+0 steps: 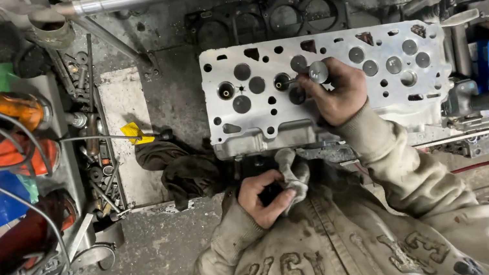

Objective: Inspecting and marking components on an engine cylinder head at a workbench.

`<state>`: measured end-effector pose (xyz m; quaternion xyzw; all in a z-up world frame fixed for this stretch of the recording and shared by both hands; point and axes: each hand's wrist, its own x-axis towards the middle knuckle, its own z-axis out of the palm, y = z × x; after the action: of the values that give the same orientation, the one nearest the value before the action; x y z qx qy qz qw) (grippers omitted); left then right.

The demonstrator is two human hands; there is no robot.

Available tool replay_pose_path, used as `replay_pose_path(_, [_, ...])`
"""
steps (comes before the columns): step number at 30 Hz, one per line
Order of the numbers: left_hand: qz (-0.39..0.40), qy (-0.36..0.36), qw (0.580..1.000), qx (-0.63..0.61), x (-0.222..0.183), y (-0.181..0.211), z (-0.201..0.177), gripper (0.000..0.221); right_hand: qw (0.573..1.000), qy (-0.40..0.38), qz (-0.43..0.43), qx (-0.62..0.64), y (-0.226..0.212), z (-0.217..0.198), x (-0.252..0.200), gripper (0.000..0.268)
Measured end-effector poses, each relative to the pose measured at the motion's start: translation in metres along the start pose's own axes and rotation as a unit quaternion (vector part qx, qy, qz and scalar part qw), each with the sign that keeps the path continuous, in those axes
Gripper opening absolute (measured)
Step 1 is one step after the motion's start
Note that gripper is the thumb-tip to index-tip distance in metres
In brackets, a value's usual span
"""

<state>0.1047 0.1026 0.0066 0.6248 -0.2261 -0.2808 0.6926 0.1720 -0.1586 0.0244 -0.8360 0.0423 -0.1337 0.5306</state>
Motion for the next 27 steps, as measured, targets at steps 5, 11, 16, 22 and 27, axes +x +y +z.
replay_pose_path(5, [0.038, -0.054, 0.998, 0.005, 0.015, 0.002, -0.020, 0.026, 0.992, -0.012, 0.053, -0.110, 0.004, 0.011, 0.009, 0.016])
replay_pose_path(11, [0.010, -0.081, 0.996, 0.023, 0.020, -0.004, -0.024, 0.029, 0.986, -0.031, 0.027, -0.163, -0.002, 0.012, 0.010, 0.021])
replay_pose_path(16, [-0.004, -0.078, 0.996, 0.041, 0.016, -0.008, -0.021, 0.033, 0.988, -0.061, 0.011, -0.139, -0.008, 0.017, 0.014, 0.020])
replay_pose_path(22, [-0.032, -0.064, 0.996, 0.046, 0.013, 0.001, -0.019, 0.032, 0.986, -0.051, 0.071, -0.144, -0.012, 0.022, 0.019, 0.029])
replay_pose_path(27, [-0.007, -0.062, 0.997, 0.048, 0.006, 0.002, -0.014, 0.030, 0.965, 0.036, -0.061, -0.251, -0.012, 0.015, 0.008, 0.069])
